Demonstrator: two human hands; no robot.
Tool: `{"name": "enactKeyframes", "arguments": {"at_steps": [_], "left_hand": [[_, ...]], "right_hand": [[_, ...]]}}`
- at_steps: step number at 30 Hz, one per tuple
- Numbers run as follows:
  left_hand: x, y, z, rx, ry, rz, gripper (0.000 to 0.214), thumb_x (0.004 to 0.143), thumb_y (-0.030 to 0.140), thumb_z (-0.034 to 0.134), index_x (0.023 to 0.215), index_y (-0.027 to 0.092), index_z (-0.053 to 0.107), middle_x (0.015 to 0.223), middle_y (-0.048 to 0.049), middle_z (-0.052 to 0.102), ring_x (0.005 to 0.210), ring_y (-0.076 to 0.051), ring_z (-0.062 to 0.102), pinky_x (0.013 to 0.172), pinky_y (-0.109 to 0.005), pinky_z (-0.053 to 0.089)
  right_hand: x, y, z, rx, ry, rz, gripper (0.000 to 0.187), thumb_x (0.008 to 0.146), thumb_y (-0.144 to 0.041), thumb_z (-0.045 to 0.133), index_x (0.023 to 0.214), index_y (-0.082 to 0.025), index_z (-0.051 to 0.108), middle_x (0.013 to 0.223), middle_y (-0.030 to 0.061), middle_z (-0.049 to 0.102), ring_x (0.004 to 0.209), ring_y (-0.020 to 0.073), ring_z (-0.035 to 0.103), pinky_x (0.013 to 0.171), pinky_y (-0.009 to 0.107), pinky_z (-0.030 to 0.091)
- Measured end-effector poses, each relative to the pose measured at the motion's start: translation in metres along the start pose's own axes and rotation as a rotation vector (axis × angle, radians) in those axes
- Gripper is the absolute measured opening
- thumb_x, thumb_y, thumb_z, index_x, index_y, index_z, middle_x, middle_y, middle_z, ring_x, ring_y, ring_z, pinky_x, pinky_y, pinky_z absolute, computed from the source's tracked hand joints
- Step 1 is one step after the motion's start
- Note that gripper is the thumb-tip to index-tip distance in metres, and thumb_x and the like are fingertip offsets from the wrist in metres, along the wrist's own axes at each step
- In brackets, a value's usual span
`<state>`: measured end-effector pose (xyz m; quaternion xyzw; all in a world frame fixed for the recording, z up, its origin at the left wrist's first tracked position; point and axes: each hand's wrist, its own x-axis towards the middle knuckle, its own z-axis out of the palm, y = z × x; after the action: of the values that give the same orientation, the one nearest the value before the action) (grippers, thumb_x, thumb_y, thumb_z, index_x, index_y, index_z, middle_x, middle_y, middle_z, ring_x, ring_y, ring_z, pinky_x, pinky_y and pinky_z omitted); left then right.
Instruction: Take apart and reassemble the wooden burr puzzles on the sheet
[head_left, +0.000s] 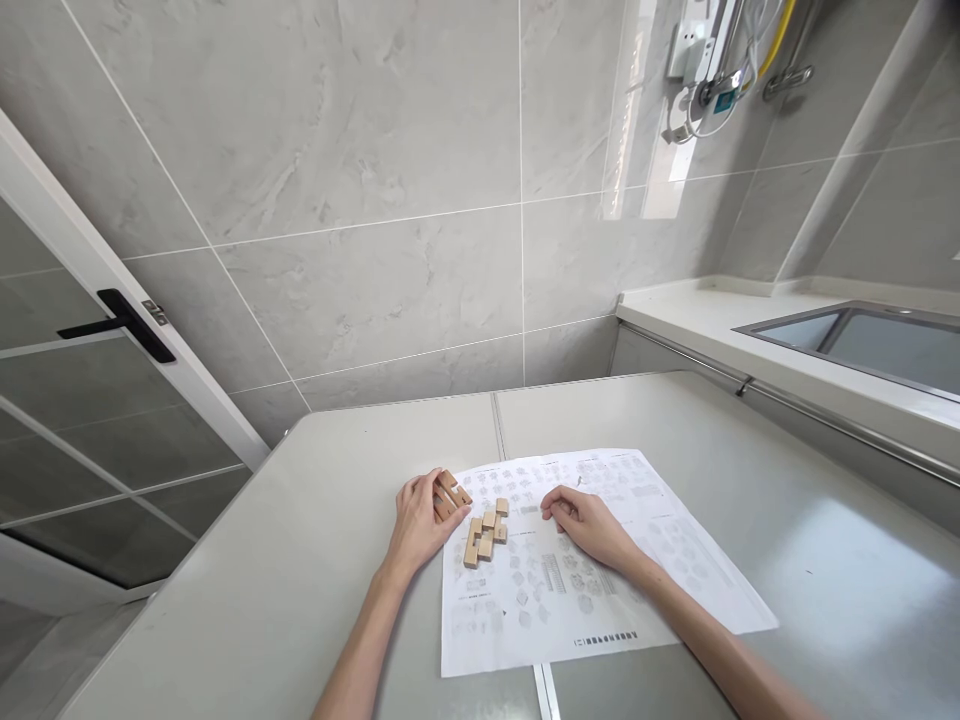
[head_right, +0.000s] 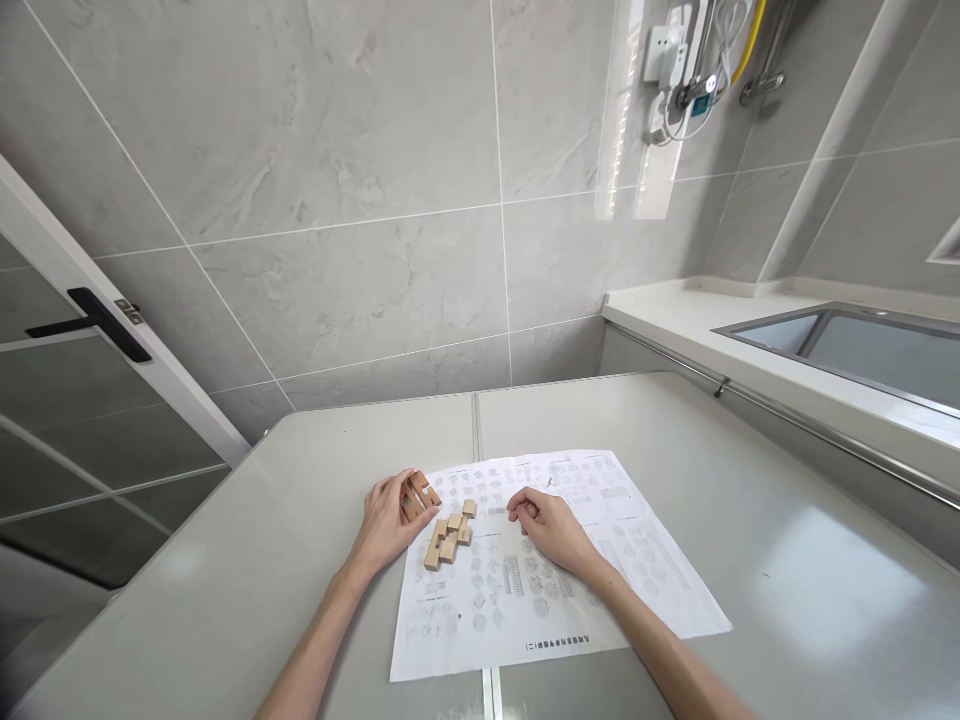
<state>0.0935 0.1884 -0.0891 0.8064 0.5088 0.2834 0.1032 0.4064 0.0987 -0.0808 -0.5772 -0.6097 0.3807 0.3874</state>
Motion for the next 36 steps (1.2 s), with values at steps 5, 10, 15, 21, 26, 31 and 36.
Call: {"name": "enactKeyframes", "arguments": {"at_steps": [5, 10, 15, 21, 26, 31, 36], "left_hand": [[0.000, 0.002, -0.001, 0.020, 0.004, -0.004, 0.064, 0.088, 0.058, 0.071, 0.142, 0.031, 0.050, 0.136, -0.0083, 0.064, 0.130, -0.034, 0.053, 0.109, -0.054, 0.042], [0.000, 0.002, -0.001, 0.039, -0.004, 0.057, 0.059, 0.090, 0.056, 0.069, 0.141, 0.031, 0.051, 0.136, -0.0075, 0.064, 0.125, -0.033, 0.055, 0.107, -0.052, 0.042], [0.001, 0.004, -0.001, 0.057, -0.006, 0.054, 0.060, 0.091, 0.055, 0.069, 0.143, 0.032, 0.050, 0.140, -0.0061, 0.064, 0.126, -0.034, 0.053, 0.106, -0.053, 0.042], [0.001, 0.012, -0.005, 0.034, 0.052, 0.052, 0.064, 0.093, 0.055, 0.068, 0.149, 0.034, 0.045, 0.143, -0.0067, 0.061, 0.131, -0.034, 0.049, 0.109, -0.052, 0.044], [0.003, 0.037, -0.006, -0.083, 0.116, 0.038, 0.075, 0.094, 0.056, 0.067, 0.158, 0.035, 0.034, 0.140, -0.0101, 0.056, 0.135, -0.030, 0.049, 0.105, -0.044, 0.052], [0.006, 0.081, 0.003, -0.166, -0.030, 0.257, 0.087, 0.088, 0.058, 0.074, 0.160, 0.037, 0.030, 0.147, -0.0111, 0.050, 0.140, -0.033, 0.044, 0.108, -0.048, 0.052], [0.008, 0.123, 0.021, -0.208, -0.176, 0.440, 0.099, 0.084, 0.058, 0.078, 0.164, 0.038, 0.024, 0.150, -0.0113, 0.050, 0.141, -0.035, 0.043, 0.111, -0.054, 0.050]], "right_hand": [[-0.001, -0.002, 0.000, 0.010, 0.000, 0.010, 0.019, 0.091, -0.029, 0.048, 0.089, -0.024, 0.066, 0.074, -0.0003, 0.066, 0.065, 0.0191, 0.059, 0.064, 0.031, 0.043], [-0.002, -0.003, 0.000, 0.017, 0.002, 0.011, 0.019, 0.091, -0.029, 0.048, 0.089, -0.024, 0.067, 0.075, 0.0002, 0.067, 0.066, 0.0193, 0.058, 0.064, 0.032, 0.043], [-0.001, -0.002, 0.000, 0.009, -0.006, 0.003, 0.019, 0.091, -0.029, 0.048, 0.088, -0.025, 0.066, 0.075, -0.0002, 0.066, 0.066, 0.0193, 0.059, 0.063, 0.031, 0.043], [-0.001, 0.001, 0.002, 0.014, -0.003, 0.003, 0.019, 0.092, -0.030, 0.048, 0.088, -0.025, 0.066, 0.075, -0.0004, 0.067, 0.067, 0.0191, 0.060, 0.065, 0.032, 0.045], [0.003, 0.000, 0.005, 0.297, -0.094, 0.057, 0.024, 0.095, -0.044, 0.058, 0.100, -0.023, 0.067, 0.095, 0.0051, 0.074, 0.072, 0.0193, 0.064, 0.064, 0.033, 0.049], [-0.002, -0.016, 0.002, 0.901, -0.353, 0.128, 0.050, 0.098, -0.062, 0.058, 0.130, -0.024, 0.064, 0.126, 0.0128, 0.071, 0.108, 0.0275, 0.070, 0.089, 0.041, 0.056], [-0.006, -0.016, 0.002, 1.203, -0.418, 0.194, 0.047, 0.100, -0.060, 0.059, 0.126, -0.023, 0.069, 0.120, 0.0108, 0.073, 0.115, 0.0273, 0.068, 0.097, 0.039, 0.054]]}}
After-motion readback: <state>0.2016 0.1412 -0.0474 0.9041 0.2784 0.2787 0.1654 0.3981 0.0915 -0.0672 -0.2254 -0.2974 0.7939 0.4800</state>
